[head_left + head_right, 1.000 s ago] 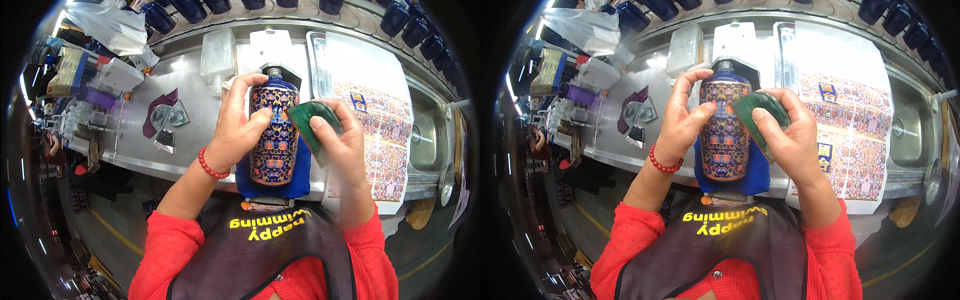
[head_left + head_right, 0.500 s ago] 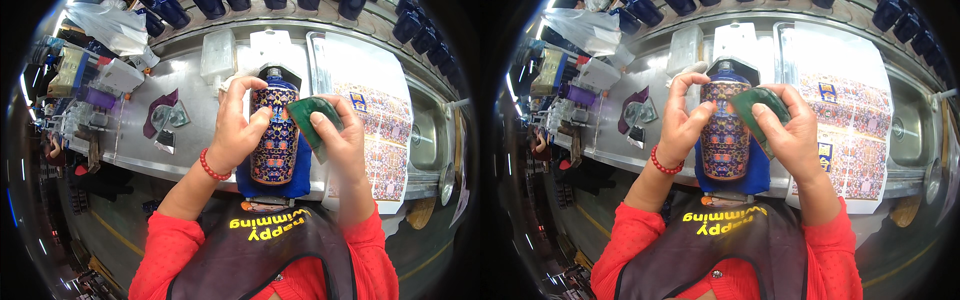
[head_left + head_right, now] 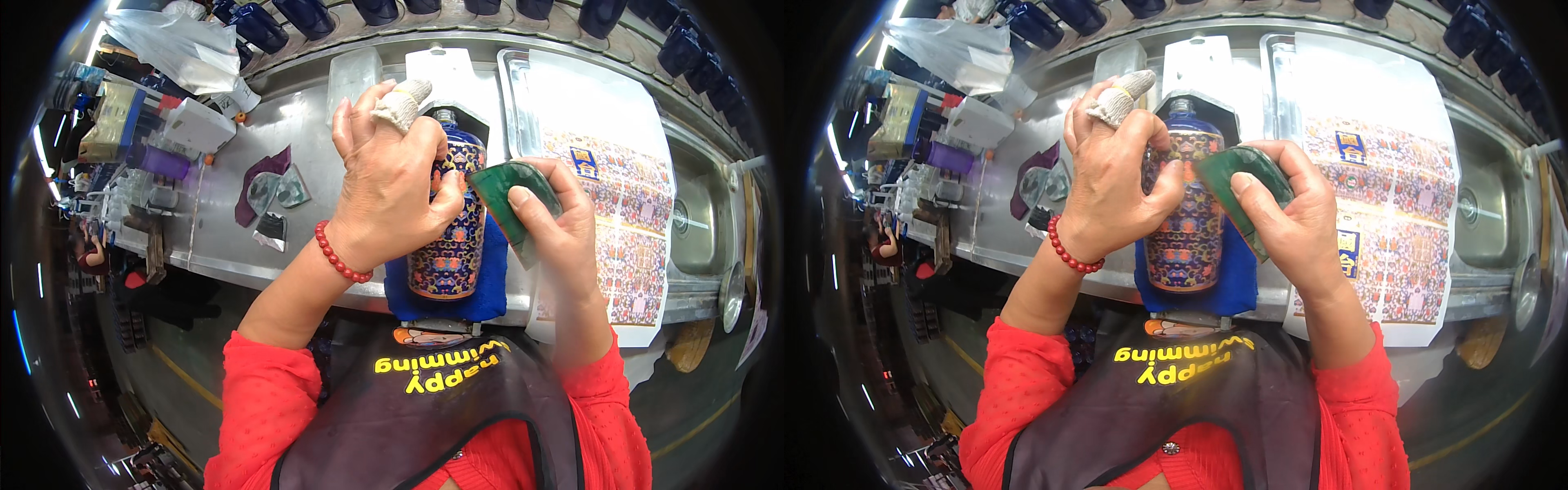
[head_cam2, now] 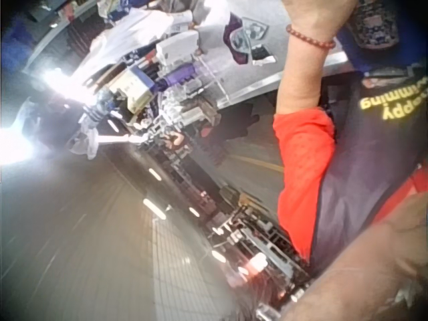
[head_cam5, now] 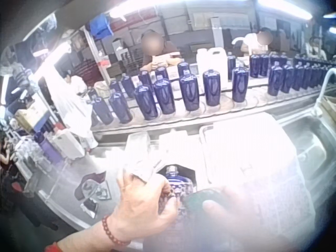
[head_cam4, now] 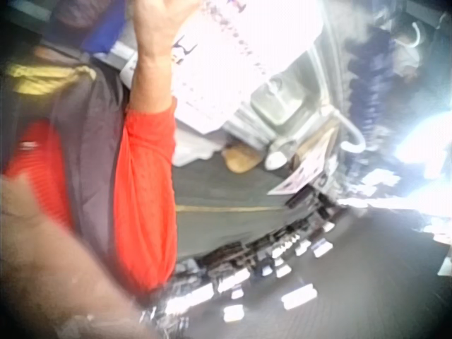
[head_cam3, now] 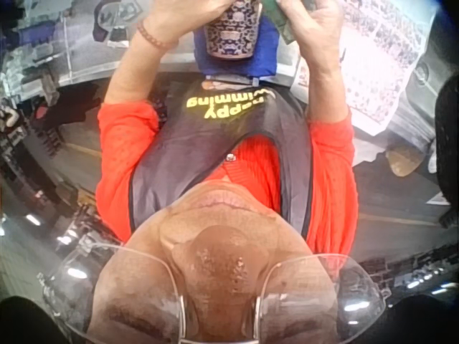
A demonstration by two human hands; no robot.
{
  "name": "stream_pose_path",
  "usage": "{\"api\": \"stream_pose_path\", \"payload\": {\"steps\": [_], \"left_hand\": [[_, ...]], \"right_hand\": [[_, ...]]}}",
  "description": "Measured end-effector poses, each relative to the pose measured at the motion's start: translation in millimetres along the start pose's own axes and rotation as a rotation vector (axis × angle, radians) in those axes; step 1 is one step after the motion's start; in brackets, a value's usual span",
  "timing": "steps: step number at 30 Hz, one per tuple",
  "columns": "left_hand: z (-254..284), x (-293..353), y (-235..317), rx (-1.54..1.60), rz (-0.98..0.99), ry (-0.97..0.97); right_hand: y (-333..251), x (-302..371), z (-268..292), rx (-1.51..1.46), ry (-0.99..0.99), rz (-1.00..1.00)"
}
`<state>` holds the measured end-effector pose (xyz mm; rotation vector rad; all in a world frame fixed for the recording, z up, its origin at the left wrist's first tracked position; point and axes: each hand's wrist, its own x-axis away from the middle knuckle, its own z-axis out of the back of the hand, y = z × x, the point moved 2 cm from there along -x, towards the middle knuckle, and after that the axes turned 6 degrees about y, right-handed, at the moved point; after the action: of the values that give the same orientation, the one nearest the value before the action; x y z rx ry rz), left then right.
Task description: The person applies decorative stickers to a blue cylindrical container. They peel stickers from a sheet, position them on the container, and smooth them with a green squeegee. The person repeats this process for multiple stickers, rotating the container as needed.
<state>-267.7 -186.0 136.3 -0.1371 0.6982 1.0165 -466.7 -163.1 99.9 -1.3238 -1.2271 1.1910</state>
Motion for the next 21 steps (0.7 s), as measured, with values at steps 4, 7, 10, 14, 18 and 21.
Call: {"api": "stream_pose_path", "payload": {"steps": [4, 7, 10, 14, 18, 21], "left_hand": [[3, -3, 3, -0.074, -0.017, -0.037], [4, -5, 2, -0.044, -0.024, -0.013], [4, -6, 4, -0.047, -0.038, -0.004], [4, -5, 7, -0.141, -0.068, -0.011], [7, -3, 4, -0.134, -0.051, 0.032], [7, 0, -3, -0.080, -0.028, 0.076]], "right_hand": [[0, 1, 2, -0.034, 0.000, -0.015], [2, 1, 3, -0.031, 0.007, -0.018], [3, 1, 4, -0.038, 0.007, -0.019], [3, 2, 4, -0.037, -0.023, -0.075], [1, 3, 3, -0.040, -0.030, -0.071], [1, 2, -2, -0.080, -0.072, -0.125]]}}
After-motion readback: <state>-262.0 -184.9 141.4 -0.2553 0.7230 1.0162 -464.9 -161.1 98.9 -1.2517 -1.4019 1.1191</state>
